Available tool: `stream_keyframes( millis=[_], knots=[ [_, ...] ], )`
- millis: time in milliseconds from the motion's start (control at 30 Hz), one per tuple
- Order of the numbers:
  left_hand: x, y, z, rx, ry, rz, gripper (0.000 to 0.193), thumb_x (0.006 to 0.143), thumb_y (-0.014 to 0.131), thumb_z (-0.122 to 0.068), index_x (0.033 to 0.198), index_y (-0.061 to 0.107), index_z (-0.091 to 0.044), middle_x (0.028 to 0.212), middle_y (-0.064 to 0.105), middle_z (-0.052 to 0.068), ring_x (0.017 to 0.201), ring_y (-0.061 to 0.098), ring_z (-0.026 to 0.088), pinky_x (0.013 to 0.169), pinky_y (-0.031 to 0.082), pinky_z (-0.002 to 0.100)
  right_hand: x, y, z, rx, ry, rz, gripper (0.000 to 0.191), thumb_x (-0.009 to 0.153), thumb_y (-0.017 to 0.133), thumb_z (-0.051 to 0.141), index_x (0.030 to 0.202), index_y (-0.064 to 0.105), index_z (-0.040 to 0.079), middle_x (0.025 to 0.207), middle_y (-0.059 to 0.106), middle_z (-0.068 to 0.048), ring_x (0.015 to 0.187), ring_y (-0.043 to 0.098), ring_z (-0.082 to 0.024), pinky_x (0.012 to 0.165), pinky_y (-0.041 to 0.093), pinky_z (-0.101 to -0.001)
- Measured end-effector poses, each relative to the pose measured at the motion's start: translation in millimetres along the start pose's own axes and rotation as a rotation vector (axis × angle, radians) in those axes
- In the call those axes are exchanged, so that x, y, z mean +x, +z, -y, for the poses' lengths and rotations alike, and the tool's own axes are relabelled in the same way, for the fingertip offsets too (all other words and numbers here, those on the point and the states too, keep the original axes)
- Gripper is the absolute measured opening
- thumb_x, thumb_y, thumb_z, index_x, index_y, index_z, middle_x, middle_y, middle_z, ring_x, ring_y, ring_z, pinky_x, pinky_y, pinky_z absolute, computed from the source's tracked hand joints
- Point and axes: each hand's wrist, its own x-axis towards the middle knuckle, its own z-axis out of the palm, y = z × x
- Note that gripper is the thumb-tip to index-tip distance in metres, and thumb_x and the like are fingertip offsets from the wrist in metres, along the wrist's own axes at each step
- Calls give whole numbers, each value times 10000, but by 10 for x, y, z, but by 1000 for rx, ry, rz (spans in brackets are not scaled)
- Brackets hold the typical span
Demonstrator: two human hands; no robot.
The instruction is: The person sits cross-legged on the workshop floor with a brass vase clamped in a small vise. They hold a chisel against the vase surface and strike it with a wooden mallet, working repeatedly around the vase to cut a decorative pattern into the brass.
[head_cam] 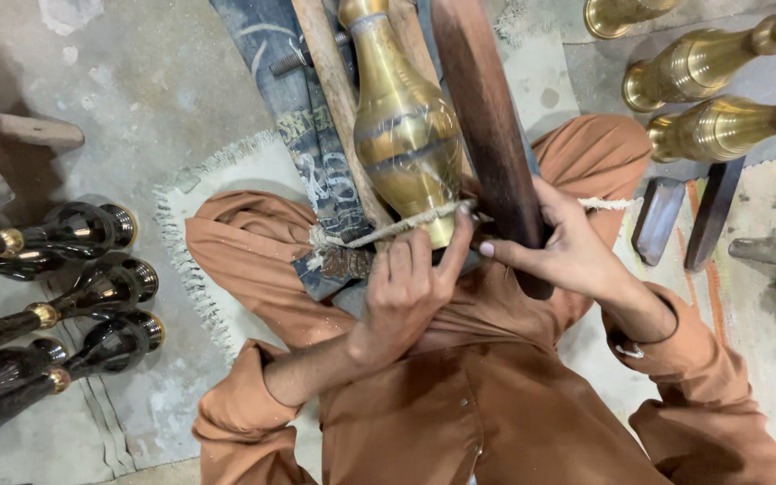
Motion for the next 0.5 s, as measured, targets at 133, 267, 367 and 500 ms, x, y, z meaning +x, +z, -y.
stream_keyframes(
  millis=[133, 267, 367, 500],
  knots=[
    [-112, -5, 74, -91, 30, -1, 536, 981, 578, -127, 1506, 584, -231, 840, 457, 6, 717, 474, 145, 643, 438, 269, -83, -67, 40, 21, 28, 52, 707, 852, 753, -37, 1496, 461, -14, 1455, 609, -111, 1300, 578, -154, 1104, 484, -335],
    [-120, -16, 220, -300, 74, 20, 553, 967, 623, -97, 1512, 587, -185, 841, 463, 22, 718, 498, 167, 625, 448, 291, -158, -228, -22, 84, 80, -4, 594, 869, 709, -26, 1421, 492, 7, 1420, 637, -91, 1197, 693, -164, 1001, 596, -342],
    [-96, -67, 506, -759, 23, 162, 543, 918, 688, -94, 1454, 604, -106, 853, 505, 69, 747, 567, 226, 655, 484, 367, -225, -370, -173, 6, 104, -98, 576, 869, 736, -29, 1404, 523, 3, 1245, 707, -90, 1116, 684, -140, 964, 595, -329],
    [18, -105, 965, -1061, -77, 184, 362, 943, 699, -68, 1299, 631, -78, 1112, 606, 130, 997, 666, 309, 832, 551, 401, -300, -491, -351, -14, 290, -190, 540, 840, 792, -6, 1338, 583, 1, 1054, 703, -67, 931, 670, -139, 797, 586, -324]
  ],
)
